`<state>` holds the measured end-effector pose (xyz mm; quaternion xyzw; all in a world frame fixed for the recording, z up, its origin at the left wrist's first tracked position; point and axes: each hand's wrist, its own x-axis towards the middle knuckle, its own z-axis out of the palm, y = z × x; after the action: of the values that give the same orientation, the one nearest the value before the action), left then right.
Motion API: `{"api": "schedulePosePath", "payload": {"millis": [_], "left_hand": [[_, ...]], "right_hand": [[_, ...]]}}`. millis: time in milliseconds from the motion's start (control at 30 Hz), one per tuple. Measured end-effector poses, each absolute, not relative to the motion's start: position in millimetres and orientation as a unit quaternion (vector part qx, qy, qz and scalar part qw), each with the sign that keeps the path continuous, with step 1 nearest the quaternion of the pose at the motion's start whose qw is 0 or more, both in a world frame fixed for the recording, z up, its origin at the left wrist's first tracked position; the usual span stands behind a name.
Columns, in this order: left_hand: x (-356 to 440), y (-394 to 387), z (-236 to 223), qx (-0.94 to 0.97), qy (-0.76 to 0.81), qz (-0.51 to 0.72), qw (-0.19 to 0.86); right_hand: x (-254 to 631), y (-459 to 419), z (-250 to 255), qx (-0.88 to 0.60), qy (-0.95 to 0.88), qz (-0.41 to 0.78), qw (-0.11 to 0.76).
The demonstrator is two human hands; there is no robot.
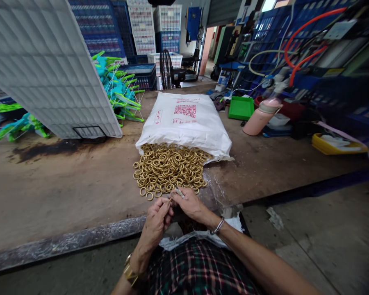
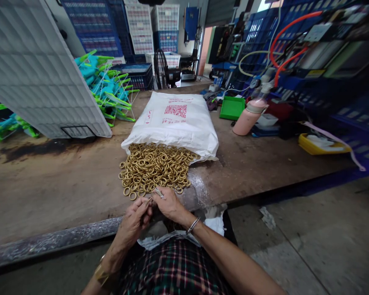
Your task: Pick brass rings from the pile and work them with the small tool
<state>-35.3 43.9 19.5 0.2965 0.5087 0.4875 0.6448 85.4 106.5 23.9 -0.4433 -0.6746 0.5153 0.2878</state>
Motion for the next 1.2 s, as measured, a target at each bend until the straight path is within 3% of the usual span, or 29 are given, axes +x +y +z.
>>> {"api": "schedulePosePath", "payload": {"millis": [133,300,800,1000,1200], "left_hand": [[-34.7,43.6,18.4,0.284,0.515,0.497,0.638],[-36.1,46.2,14.4,0.288,0.530,0.513,0.611],[-36.2,45.9,19.9,0.332,0.569,0.513,0.550],[-34.8,37.7,25.3,0.309,0.543,0.504,0.597],[-37.7,40.7,31.0,0.183,0.453,0.584,0.648]], "right_hand": [[89.3,106.9,19.4,-0.469,-0.725,0.427,0.269],[95.5,101.0,15.6,-0.443,-0.834,0.292,0.155],[90.2,97.2,17.4,-0.454,-0.864,0.214,0.029],[88.3,109.6,12.6,-0.497,-0.848,0.178,0.046],[82.5,118.0,20.0,-0.530,-0.827,0.142,0.121]]}}
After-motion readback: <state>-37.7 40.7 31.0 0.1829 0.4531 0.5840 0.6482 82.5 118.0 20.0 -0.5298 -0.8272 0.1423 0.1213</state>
